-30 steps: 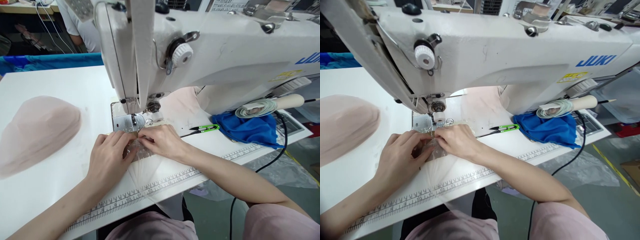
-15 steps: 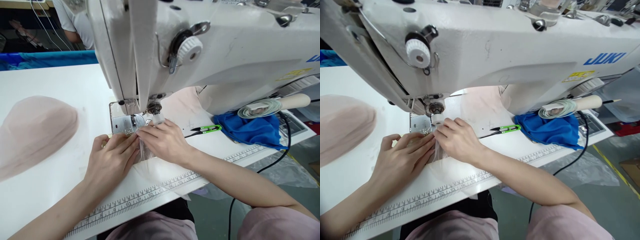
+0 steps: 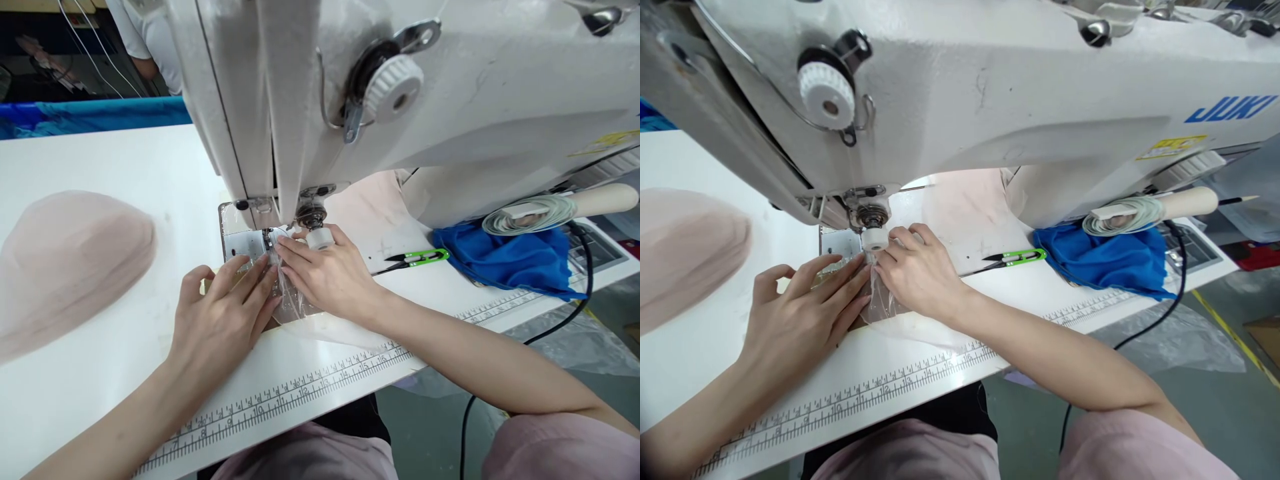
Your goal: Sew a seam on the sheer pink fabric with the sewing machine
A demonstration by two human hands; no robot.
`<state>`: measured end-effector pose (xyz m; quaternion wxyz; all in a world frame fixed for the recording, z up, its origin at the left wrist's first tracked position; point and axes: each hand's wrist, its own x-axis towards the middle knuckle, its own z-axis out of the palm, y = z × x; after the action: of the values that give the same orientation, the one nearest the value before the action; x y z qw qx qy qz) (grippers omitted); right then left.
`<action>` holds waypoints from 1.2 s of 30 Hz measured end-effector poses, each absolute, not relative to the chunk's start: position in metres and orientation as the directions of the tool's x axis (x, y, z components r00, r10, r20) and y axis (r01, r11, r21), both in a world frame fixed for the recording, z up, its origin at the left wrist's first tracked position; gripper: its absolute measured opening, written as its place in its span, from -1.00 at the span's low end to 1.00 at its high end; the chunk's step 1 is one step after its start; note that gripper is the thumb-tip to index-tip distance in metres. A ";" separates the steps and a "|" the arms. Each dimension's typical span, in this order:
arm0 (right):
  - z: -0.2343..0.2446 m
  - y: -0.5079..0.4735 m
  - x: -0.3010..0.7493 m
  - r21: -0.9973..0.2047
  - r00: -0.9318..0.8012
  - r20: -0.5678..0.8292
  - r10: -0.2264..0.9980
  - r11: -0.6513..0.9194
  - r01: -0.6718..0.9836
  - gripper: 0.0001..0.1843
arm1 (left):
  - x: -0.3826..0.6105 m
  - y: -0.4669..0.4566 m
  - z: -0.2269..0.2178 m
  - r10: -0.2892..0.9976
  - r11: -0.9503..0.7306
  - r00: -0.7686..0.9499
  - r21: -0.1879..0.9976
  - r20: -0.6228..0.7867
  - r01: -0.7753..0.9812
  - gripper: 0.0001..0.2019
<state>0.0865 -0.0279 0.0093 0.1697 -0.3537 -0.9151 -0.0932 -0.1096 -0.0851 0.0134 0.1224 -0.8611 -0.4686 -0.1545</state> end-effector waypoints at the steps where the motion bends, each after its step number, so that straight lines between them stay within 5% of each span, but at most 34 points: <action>1: 0.009 -0.028 0.086 0.050 -0.691 0.381 0.615 0.732 0.679 -0.60 | -0.110 -0.084 0.013 0.775 -0.531 0.508 -0.048 0.376 0.846 -0.66; 31: 0.006 -0.023 0.088 0.051 -0.684 0.373 0.627 0.723 0.689 -0.63 | -0.112 -0.077 0.012 0.775 -0.534 0.503 -0.031 0.383 0.845 -0.68; 36: 0.019 -0.029 0.096 -0.077 -0.685 0.424 0.593 0.777 0.625 -0.69 | -0.112 -0.080 0.015 0.737 -0.538 0.539 -0.129 0.408 0.833 -0.69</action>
<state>0.0956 -0.0287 0.0190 0.2180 -0.3319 -0.9171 -0.0368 -0.1115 -0.0805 0.0152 0.1559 -0.8633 -0.4546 -0.1541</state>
